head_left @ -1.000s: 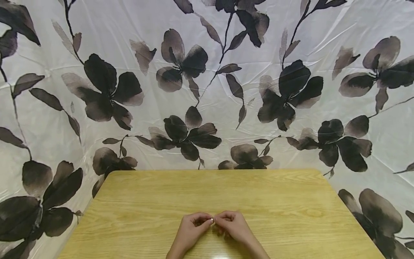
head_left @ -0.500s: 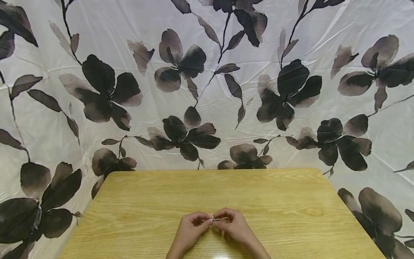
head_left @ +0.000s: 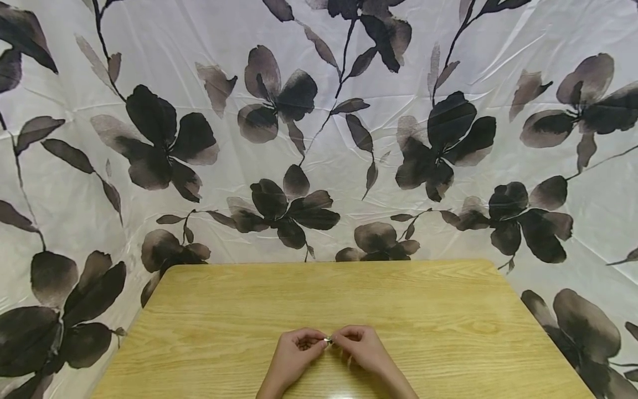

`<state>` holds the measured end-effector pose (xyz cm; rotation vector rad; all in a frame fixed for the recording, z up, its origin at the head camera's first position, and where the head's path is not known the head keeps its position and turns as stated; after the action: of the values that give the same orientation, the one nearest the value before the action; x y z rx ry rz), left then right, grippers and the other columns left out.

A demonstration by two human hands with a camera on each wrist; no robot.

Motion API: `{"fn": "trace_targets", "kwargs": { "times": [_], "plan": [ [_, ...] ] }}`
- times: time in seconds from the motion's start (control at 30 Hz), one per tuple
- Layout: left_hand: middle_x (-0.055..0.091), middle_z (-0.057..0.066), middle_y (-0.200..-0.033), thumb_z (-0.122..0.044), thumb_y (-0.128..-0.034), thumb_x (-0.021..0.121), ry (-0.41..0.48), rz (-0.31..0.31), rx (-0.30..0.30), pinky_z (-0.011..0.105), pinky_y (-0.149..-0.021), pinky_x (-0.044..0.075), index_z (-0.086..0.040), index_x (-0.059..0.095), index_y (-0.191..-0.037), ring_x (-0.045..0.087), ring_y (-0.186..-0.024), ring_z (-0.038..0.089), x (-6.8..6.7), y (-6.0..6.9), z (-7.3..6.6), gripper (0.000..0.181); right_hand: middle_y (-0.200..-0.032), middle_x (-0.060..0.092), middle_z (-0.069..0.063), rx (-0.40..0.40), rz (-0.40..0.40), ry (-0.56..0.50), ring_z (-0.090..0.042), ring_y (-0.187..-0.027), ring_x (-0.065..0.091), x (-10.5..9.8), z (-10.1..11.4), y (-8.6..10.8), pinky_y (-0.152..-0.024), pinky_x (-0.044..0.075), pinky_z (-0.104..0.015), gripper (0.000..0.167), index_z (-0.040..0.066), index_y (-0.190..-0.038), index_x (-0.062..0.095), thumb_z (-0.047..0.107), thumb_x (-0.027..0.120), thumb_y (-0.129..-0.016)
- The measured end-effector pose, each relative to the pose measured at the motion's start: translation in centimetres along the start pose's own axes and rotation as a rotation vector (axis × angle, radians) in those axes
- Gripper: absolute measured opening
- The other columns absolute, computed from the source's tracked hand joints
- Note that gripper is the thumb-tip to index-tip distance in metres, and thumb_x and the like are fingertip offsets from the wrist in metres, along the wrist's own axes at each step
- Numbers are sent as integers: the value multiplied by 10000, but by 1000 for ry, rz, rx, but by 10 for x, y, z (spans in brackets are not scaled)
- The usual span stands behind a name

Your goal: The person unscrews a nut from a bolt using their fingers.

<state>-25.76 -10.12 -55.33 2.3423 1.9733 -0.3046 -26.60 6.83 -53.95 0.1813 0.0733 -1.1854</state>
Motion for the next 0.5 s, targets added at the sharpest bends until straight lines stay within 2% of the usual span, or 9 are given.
{"fn": "trace_targets", "kwargs": {
  "times": [0.13,0.37,0.5],
  "plan": [
    [781,53,-912,-235,-913,801,6,7,5,223,-711,555,-129,804,-1011,705,-788,87,1,0,0,144,-939,772,-159,-1,14,-3,-99,-616,602,2,0,0,-506,453,-217,247,42,-1081,777,261,709,-990],
    [787,41,-945,-255,-926,789,3,8,27,229,-749,564,-135,804,-1027,714,-826,86,0,0,-4,158,-1033,762,-156,-52,5,2,-151,-776,697,1,3,-2,-594,509,-229,222,15,-1106,755,184,737,-964],
    [786,41,-942,-254,-923,792,4,10,27,228,-742,563,-136,804,-1028,712,-817,85,0,0,-5,159,-1070,758,-162,-66,12,-4,-128,-730,684,1,5,-1,-578,481,-214,215,2,-1114,748,135,748,-946]
  ]
}}
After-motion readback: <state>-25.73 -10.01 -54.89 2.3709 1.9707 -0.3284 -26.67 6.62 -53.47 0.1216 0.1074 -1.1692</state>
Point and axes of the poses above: each hand's wrist, its own y-axis away from the middle knuckle, its own x-axis out of the palm, z = x × y, the point moved 8 cm from there along -y, towards the middle knuckle
